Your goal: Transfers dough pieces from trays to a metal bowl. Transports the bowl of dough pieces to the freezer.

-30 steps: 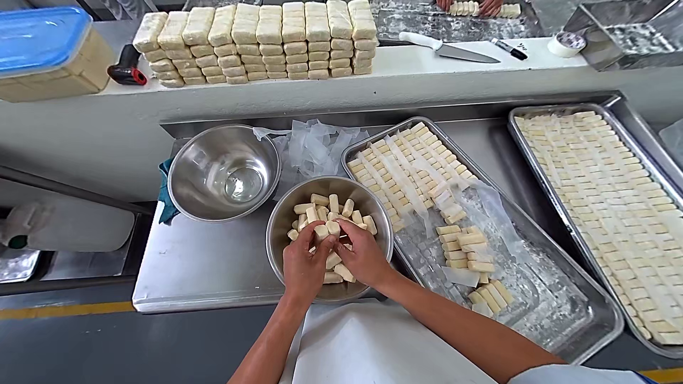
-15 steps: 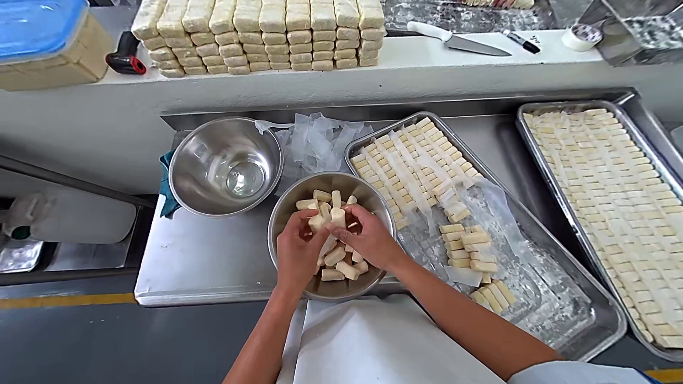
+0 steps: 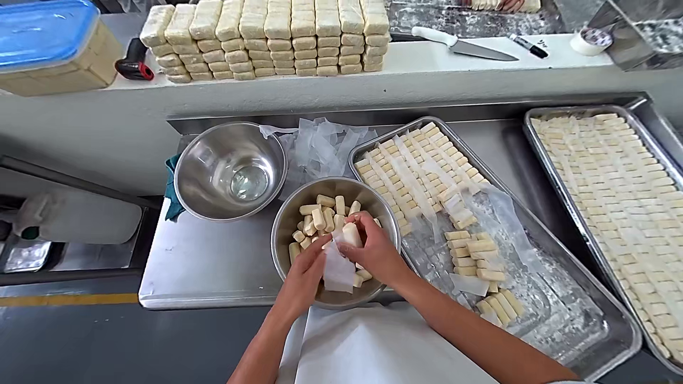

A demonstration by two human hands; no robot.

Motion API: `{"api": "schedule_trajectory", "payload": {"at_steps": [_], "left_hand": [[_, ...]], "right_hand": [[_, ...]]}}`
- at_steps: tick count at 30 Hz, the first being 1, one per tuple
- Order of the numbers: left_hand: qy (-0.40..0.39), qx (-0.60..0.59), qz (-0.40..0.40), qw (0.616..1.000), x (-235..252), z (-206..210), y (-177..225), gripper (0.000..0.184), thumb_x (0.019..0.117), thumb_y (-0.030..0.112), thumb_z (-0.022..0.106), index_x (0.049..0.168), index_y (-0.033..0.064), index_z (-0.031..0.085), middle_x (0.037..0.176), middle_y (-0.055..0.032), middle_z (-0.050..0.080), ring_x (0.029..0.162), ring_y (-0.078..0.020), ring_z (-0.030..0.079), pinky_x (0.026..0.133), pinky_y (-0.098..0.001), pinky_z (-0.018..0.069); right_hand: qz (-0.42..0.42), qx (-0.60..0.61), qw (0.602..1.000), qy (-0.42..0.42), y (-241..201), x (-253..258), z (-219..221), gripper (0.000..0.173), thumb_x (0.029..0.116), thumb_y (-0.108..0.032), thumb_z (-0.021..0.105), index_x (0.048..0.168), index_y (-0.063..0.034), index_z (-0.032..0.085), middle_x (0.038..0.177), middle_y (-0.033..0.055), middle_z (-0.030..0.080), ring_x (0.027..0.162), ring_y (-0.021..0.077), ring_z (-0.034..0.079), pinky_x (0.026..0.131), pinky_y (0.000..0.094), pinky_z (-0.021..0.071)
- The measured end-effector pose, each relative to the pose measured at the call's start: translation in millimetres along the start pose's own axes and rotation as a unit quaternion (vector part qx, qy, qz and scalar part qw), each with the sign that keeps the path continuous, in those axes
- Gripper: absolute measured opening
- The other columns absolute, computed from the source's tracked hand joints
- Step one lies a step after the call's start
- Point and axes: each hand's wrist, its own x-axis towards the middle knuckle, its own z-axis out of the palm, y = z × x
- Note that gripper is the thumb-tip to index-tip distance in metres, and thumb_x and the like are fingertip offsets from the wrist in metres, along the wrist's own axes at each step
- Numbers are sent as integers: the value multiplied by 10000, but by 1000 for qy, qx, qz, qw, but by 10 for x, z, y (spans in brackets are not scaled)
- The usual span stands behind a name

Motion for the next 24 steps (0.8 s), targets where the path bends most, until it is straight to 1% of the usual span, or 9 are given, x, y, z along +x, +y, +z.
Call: {"api": "schedule_trajectory", "payload": {"at_steps": [1, 3, 5, 7, 11, 13, 16, 19, 24], "left_hand": [[-3, -17, -3, 1000, -5, 3, -11, 482, 1061, 235, 375, 1499, 51, 455, 1154, -91, 715, 1032, -162, 703, 929, -377, 584], [6, -5, -3, 1000, 4, 37, 1, 574, 1045, 258, 504, 1581, 121, 349, 1045, -59, 726, 920, -126, 701, 865, -331, 579], [6, 8, -8, 1000, 10, 62, 23, 548, 993, 200, 623, 1514, 134, 467, 945, -42, 735, 793, -119, 707, 765, -298, 600], [-5, -1, -26, 1000, 13, 54, 78, 434, 969, 92, 632, 1400, 84, 576, 921, -54, 739, 754, -135, 725, 732, -291, 629], [-36, -46, 0, 998, -24, 29, 15, 355, 1002, 133, 430, 1262, 23, 646, 1037, -55, 726, 940, -127, 695, 862, -315, 575], [-47, -76, -14, 996, -2, 71, -6, 324, 1030, 196, 490, 1264, 12, 617, 1023, -59, 709, 943, -137, 686, 870, -323, 573], [-22, -60, -24, 998, 41, 84, -26, 203, 988, 106, 596, 1163, 5, 616, 894, -57, 714, 796, -129, 699, 743, -294, 594], [14, -11, 23, 1000, 38, -90, -55, 145, 959, 45, 545, 941, 50, 688, 780, 16, 660, 693, -56, 619, 650, -227, 531], [84, -27, 102, 991, -79, -345, 7, 211, 910, 27, 508, 863, 120, 693, 726, 78, 653, 628, 3, 591, 579, -171, 501]], "right_hand": [[-11, -51, 999, 13, 5, 3, -1, 540, 860, -228, 832, 1305, -85, 560, 970, 107, 663, 822, 221, 664, 734, 440, 581], [-29, -118, 993, 4, 9, 7, 22, 477, 879, -213, 805, 1286, -78, 597, 1041, 132, 668, 881, 259, 672, 782, 488, 579], [-23, -128, 991, -23, 11, -4, 44, 395, 897, -169, 769, 1255, -91, 622, 1107, 127, 652, 927, 249, 665, 815, 471, 573], [-4, -115, 993, -34, 20, 14, 15, 384, 901, -161, 755, 1256, -110, 619, 1090, 108, 650, 894, 228, 655, 790, 447, 570], [-11, -159, 987, -20, 29, 12, 3, 377, 910, -134, 723, 1275, -122, 625, 1013, 112, 691, 870, 260, 680, 768, 499, 570], [-33, -161, 986, -32, 11, -13, 31, 355, 888, -117, 736, 1228, -97, 640, 1047, 118, 677, 901, 259, 675, 787, 491, 572], [20, -36, 992, -121, 50, 43, -17, 318, 905, -75, 708, 1210, -81, 618, 1057, 102, 645, 883, 192, 643, 789, 399, 557], [106, 198, 957, -183, 213, 103, -220, 279, 896, -75, 666, 1165, -87, 590, 867, 12, 633, 651, 65, 578, 601, 227, 503], [121, 272, 955, -5, 243, 205, -363, 261, 988, -121, 644, 1240, -89, 581, 959, 23, 644, 698, 59, 577, 604, 212, 488]]}}
